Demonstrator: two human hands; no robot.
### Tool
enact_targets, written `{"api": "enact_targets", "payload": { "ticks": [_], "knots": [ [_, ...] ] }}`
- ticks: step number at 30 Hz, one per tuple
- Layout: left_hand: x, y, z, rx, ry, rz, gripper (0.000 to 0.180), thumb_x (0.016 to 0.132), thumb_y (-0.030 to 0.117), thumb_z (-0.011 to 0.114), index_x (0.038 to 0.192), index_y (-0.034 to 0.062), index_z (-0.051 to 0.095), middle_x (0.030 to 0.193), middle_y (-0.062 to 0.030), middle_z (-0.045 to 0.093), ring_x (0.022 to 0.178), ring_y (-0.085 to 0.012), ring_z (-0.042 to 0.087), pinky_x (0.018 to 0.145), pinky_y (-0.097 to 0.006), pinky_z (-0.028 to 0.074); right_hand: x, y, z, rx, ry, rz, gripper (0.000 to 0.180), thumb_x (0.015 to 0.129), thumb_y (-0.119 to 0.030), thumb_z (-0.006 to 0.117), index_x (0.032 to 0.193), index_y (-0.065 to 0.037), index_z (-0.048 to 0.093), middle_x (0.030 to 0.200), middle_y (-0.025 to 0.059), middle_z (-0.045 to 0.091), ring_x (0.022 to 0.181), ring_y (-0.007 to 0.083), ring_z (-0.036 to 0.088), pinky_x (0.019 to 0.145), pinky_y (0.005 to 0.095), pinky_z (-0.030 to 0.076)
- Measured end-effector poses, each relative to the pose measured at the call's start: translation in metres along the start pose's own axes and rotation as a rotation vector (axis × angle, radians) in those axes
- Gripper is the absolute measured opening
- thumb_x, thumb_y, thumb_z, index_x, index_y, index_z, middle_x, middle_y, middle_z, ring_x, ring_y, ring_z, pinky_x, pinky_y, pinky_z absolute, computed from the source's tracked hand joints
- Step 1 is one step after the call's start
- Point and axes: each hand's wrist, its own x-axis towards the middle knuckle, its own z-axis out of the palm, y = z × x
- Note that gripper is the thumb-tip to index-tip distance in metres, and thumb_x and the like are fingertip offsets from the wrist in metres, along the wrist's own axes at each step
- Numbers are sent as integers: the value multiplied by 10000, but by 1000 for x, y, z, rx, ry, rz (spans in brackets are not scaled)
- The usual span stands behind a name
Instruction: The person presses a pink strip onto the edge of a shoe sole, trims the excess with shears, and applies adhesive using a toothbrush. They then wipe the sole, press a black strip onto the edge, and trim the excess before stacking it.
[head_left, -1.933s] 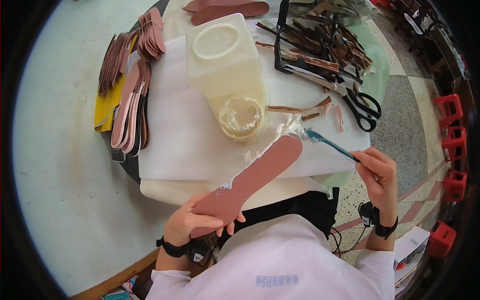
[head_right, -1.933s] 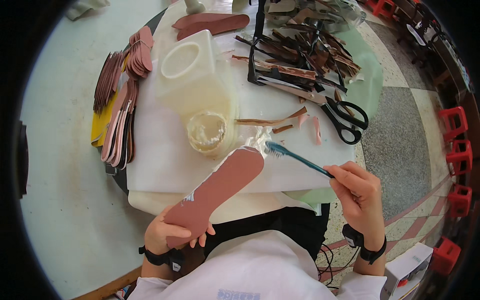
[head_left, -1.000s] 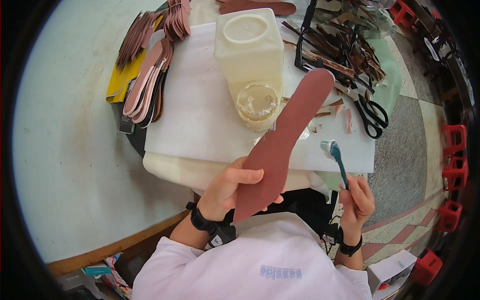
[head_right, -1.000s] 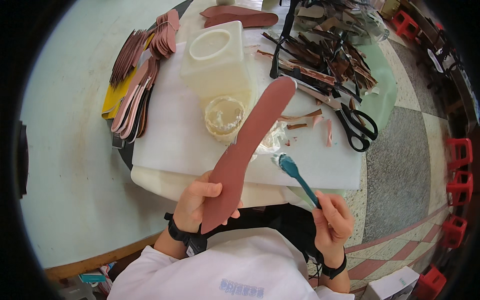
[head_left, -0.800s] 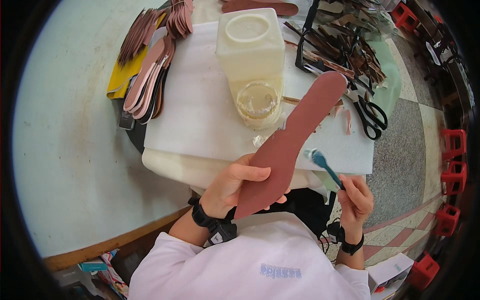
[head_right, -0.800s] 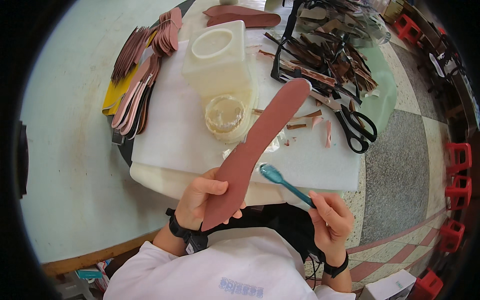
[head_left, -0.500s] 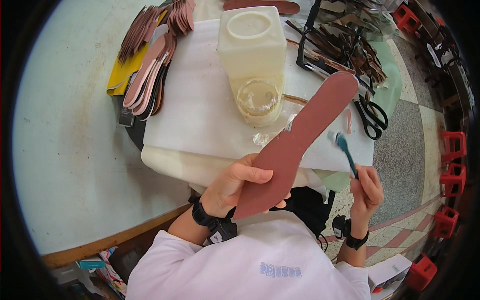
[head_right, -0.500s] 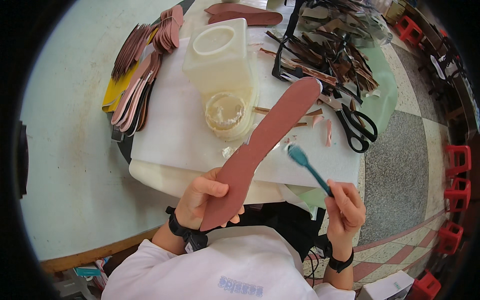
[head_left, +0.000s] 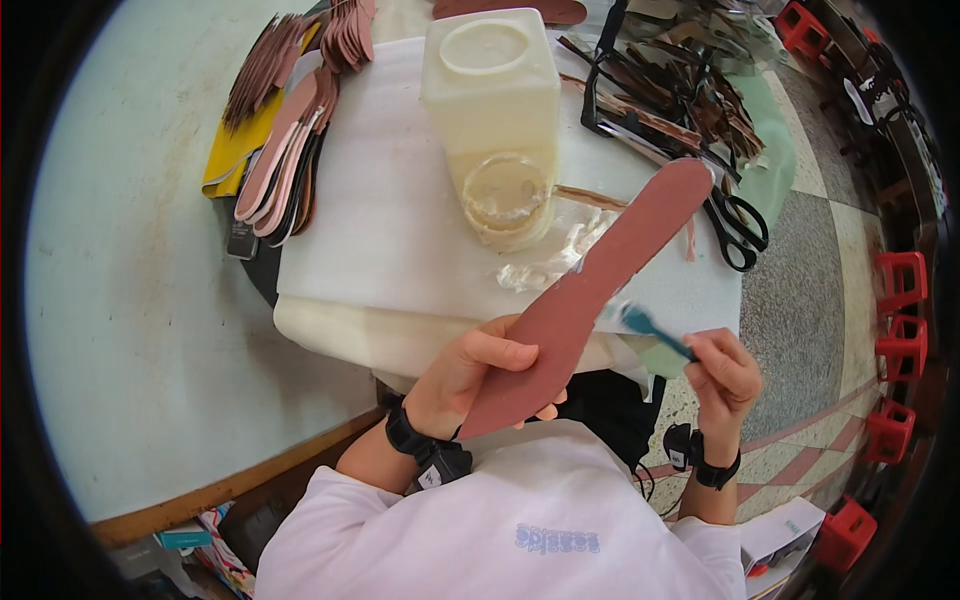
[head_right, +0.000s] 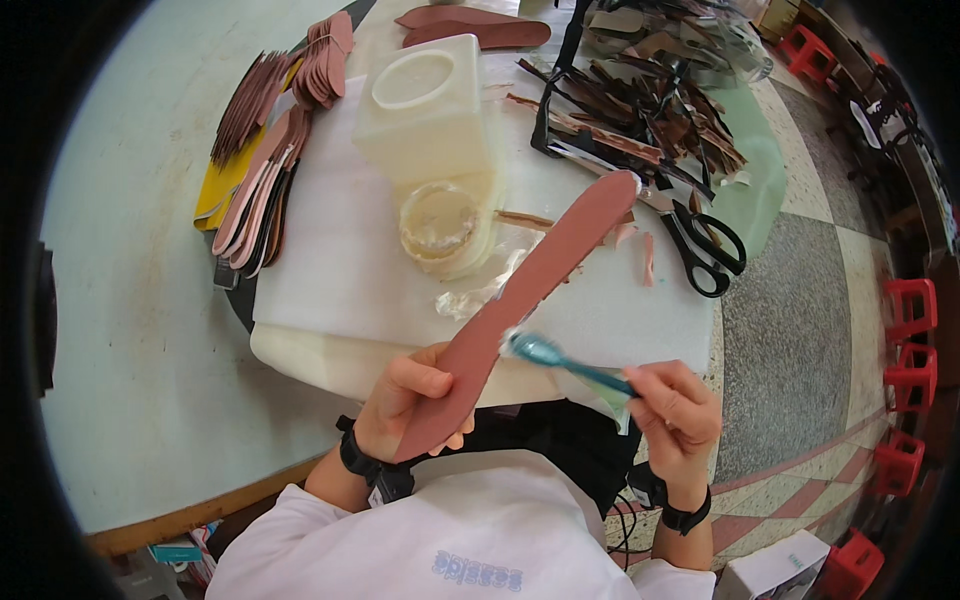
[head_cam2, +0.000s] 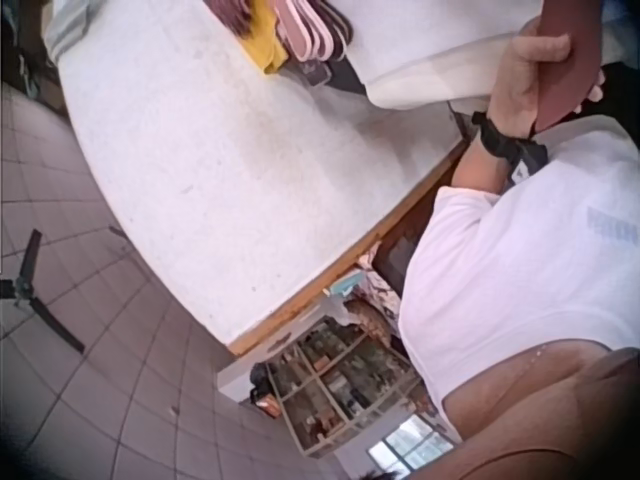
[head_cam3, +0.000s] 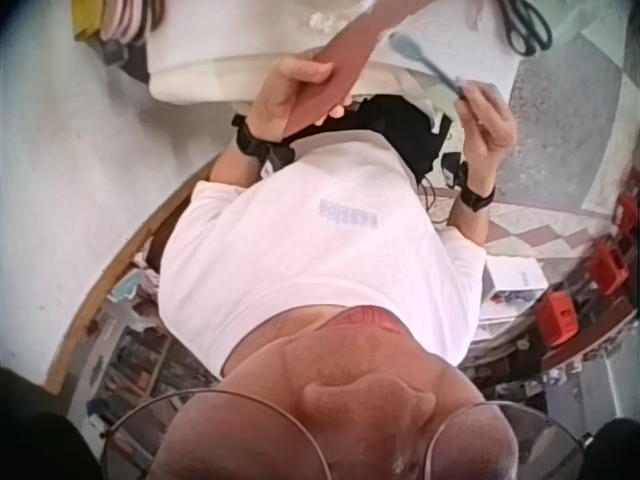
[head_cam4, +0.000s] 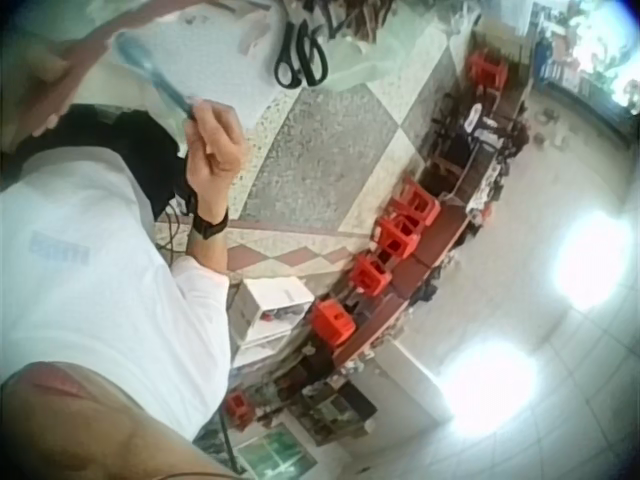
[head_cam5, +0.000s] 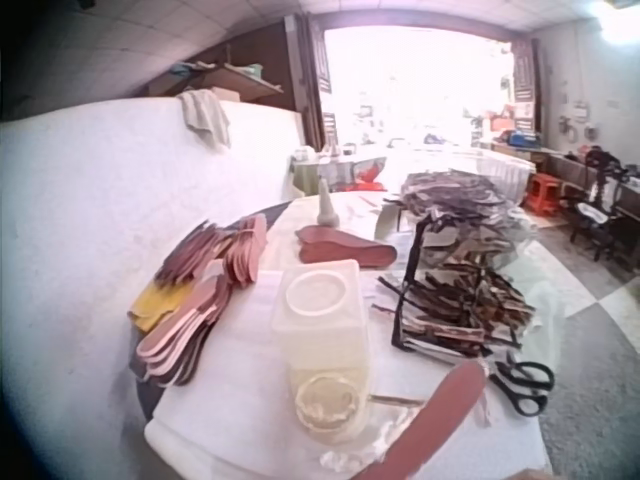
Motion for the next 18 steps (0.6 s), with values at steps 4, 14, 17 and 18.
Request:
{"api": "enact_targets", "payload": {
  "ticks": [4, 14, 17, 18],
  "knots": [
    [-2, -2, 3, -1, 37, 7, 413, 810, 93, 566, 1186, -20, 436, 877, -200, 615, 683, -283, 666, 490, -313, 565, 0, 0, 2, -64, 8, -10, 290, 719, 87, 620, 1000, 23, 653, 856, 107, 610, 675, 134, 540, 569, 211, 396],
    [-2, -1, -4, 53, 67, 1, 451, 791, 113, 582, 1199, -12, 436, 857, -169, 619, 649, -258, 659, 467, -285, 533, 7, -2, -5, -123, 60, -54, 268, 688, 56, 648, 950, 9, 672, 798, 93, 613, 638, 138, 544, 543, 216, 397],
    [-2, -2, -2, 69, 84, -2, 457, 788, 120, 582, 1200, -11, 435, 852, -171, 622, 640, -257, 659, 458, -279, 525, 9, 3, -3, -98, -7, -48, 286, 678, 77, 642, 951, -2, 673, 807, 91, 611, 646, 140, 547, 544, 216, 392],
    [-1, -3, -2, 66, 91, 2, 460, 787, 126, 583, 1201, -11, 435, 850, -174, 624, 634, -258, 659, 450, -276, 518, 10, 6, -4, -130, 86, -53, 290, 681, 84, 636, 957, 1, 670, 820, 90, 610, 655, 137, 543, 551, 215, 389]
  ]
}}
